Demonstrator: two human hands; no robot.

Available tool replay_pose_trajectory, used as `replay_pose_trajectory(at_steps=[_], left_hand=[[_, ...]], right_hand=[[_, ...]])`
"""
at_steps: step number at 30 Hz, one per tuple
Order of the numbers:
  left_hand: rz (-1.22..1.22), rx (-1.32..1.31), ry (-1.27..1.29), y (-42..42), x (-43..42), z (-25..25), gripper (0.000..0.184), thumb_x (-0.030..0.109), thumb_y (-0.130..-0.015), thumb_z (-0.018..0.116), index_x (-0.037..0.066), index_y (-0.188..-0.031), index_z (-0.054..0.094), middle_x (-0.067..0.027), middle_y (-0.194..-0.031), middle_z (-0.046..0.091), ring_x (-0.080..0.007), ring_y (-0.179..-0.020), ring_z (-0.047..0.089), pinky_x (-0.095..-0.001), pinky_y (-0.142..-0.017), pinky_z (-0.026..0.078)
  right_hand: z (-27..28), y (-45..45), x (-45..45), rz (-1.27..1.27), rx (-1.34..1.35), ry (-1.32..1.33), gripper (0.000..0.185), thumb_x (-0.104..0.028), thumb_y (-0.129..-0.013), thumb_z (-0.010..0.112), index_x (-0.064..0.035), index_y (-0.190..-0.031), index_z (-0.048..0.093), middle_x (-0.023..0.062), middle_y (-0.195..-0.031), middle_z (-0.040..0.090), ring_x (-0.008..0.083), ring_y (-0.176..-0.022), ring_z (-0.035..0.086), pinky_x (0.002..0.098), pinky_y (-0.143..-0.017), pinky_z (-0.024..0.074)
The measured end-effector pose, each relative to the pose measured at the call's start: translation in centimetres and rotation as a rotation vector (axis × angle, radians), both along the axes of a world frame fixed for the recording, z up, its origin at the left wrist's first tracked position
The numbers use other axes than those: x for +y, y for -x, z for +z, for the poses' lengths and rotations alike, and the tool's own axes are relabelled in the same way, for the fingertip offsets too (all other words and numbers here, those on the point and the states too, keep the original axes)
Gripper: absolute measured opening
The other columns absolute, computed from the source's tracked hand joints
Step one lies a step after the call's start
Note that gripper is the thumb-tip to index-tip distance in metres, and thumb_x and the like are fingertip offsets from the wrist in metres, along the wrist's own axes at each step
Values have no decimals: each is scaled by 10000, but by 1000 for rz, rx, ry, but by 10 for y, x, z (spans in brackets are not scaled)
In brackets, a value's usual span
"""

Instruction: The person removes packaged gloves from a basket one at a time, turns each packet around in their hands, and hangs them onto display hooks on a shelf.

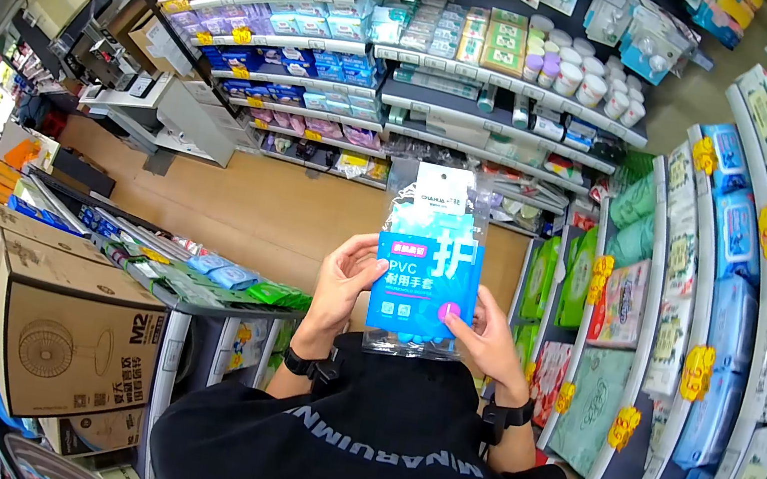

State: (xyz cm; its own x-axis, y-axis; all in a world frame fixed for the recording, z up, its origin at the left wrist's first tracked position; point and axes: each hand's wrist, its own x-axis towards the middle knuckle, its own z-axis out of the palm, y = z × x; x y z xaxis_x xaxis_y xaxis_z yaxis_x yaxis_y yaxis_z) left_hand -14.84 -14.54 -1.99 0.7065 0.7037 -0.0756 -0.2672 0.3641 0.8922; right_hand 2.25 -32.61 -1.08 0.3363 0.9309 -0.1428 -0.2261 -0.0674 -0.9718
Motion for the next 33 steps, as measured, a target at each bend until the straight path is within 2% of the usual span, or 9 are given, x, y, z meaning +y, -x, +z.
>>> replay_pose_trajectory(at_steps=[1, 11, 16, 19, 24, 27, 28, 30, 33], left_hand=[[11, 2, -14, -5, 8, 0, 386, 35, -944, 667, -46, -1300, 542, -116, -1189, 649, -143, -1032, 654, -272, -872, 542], [48, -11, -137, -81, 93, 26, 383, 17, -942, 663, -43, -1302, 546, -108, -1172, 662, -139, -1052, 644, -277, -897, 533], [65, -39, -165, -115, 126, 42, 376, 6, -942, 660, -47, -1297, 550, -106, -1172, 663, -136, -1054, 640, -275, -914, 525], [73, -21, -209, -133, 145, 45, 397, 1, -938, 663, -52, -1312, 541, -106, -1185, 656, -134, -1052, 639, -277, -919, 523], [61, -33, -292, -162, 163, 46, 478, -17, -930, 663, -58, -1379, 500, -106, -1204, 647, -139, -1053, 637, -277, -909, 531], [51, -33, -361, -173, 168, 49, 529, -27, -928, 660, -49, -1420, 467, -124, -1186, 649, -142, -1049, 638, -262, -853, 556], [59, -38, -365, -175, 171, 48, 529, -27, -928, 660, -49, -1420, 467, -124, -1186, 649, -142, -1049, 638, -262, -853, 556], [10, 30, -275, -176, 175, 44, 573, -48, -915, 667, -50, -1441, 440, -113, -1247, 629, -165, -1120, 617, -298, -932, 530], [72, 57, -357, -180, 178, 42, 614, -42, -905, 684, -29, -1462, 423, -110, -1233, 634, -160, -1108, 624, -292, -902, 544]], right_hand=[[-2, -8, 9, 8, 28, 18, 520, -51, -949, 673, 10, -1405, 431, 87, -1151, 664, 113, -1013, 622, 280, -885, 514], [4, -91, 93, 42, 45, -67, 500, -60, -943, 684, 7, -1376, 442, 113, -1113, 675, 132, -980, 643, 281, -851, 526], [-1, -119, 128, 68, 105, -149, 656, -13, -931, 669, -33, -1481, 313, 120, -1172, 642, 161, -984, 653, 312, -789, 557], [-2, -135, 148, 42, 125, -154, 685, 2, -931, 661, -30, -1499, 280, 119, -1203, 624, 159, -989, 648, 307, -766, 563], [-11, -163, 174, -27, 60, -188, 647, 7, -943, 637, -29, -1489, 291, 103, -1201, 619, 147, -986, 638, 290, -756, 566], [-10, -175, 189, -71, 48, -211, 606, 5, -954, 622, -31, -1473, 310, 91, -1214, 606, 134, -999, 624, 280, -770, 562], [-8, -179, 193, -99, 46, -219, 585, 9, -956, 616, -27, -1461, 323, 89, -1227, 600, 131, -1010, 618, 274, -781, 554], [-5, -186, 205, -100, 23, -248, 570, 14, -957, 611, -25, -1453, 331, 88, -1236, 595, 127, -1025, 611, 270, -799, 544], [0, -197, 222, -97, -2, -276, 555, 23, -959, 602, -17, -1445, 337, 88, -1252, 589, 123, -1050, 598, 270, -840, 523]])
